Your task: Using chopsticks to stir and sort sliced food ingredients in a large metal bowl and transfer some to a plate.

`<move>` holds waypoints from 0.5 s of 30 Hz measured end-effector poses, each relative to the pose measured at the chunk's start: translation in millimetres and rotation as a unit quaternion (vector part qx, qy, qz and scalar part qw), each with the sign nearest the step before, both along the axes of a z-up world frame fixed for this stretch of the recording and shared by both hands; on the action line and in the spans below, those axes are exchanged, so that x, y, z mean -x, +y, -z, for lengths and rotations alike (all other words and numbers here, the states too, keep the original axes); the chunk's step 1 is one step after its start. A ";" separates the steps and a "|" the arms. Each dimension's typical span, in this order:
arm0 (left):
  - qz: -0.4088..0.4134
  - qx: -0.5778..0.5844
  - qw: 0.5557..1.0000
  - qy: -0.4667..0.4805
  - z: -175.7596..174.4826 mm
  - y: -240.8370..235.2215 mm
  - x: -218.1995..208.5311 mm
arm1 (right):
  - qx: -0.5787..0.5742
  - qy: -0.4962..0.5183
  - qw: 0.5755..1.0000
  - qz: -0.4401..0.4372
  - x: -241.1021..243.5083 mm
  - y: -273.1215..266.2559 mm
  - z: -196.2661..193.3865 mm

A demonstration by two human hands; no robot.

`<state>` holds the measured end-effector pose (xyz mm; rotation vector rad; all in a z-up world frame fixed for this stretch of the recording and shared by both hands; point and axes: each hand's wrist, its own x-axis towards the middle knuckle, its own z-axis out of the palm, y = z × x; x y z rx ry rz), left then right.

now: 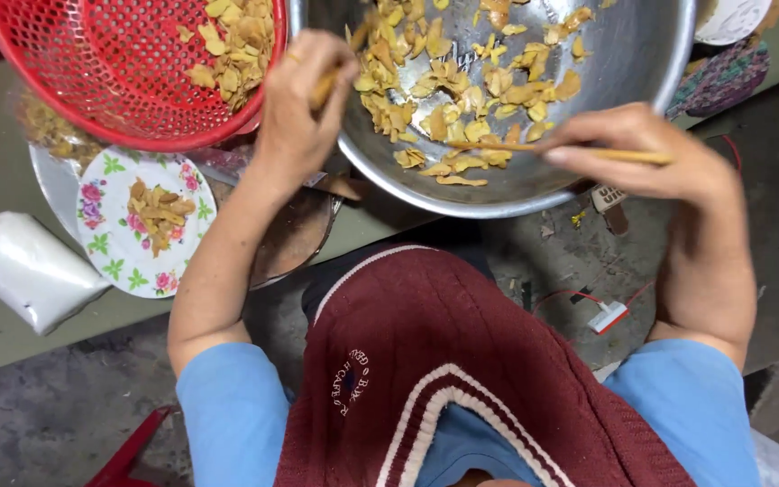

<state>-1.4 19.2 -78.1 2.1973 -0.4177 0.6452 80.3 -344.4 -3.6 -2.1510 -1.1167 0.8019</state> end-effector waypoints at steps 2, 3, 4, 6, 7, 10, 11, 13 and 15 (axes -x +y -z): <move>0.014 0.017 0.999 0.025 -2.9 -16.5 14.0 | 0.072 0.032 0.994 0.080 -9.5 -36.0 -3.3; 0.056 0.045 0.996 0.057 -9.8 -25.4 26.4 | 0.052 -0.017 0.989 0.139 -14.6 -52.5 -1.8; 0.099 0.073 0.988 0.089 -16.9 -34.3 38.9 | 0.032 -0.066 0.978 0.198 -19.7 -69.2 -0.4; 0.144 0.088 0.981 0.099 -18.5 -44.2 54.9 | 0.000 -0.148 0.969 0.200 -41.8 -88.8 30.5; 0.190 0.101 0.971 0.109 -19.7 -49.0 63.6 | -0.035 -0.228 0.952 0.201 -52.1 -98.3 46.8; 0.205 0.070 0.969 0.114 -32.6 -41.3 70.8 | -0.063 -0.361 0.927 0.079 -54.0 -59.8 67.6; 0.201 0.068 0.970 0.116 -36.2 -32.7 68.1 | -0.067 -0.360 0.927 0.077 -44.2 -43.8 68.4; 0.073 -0.048 0.990 0.115 -43.3 -16.5 61.4 | -0.091 -0.265 0.960 -0.004 -23.6 -14.2 68.3; 0.028 -0.067 0.994 0.076 -34.9 -3.7 52.3 | -0.100 -0.199 0.974 -0.039 3.6 1.4 49.3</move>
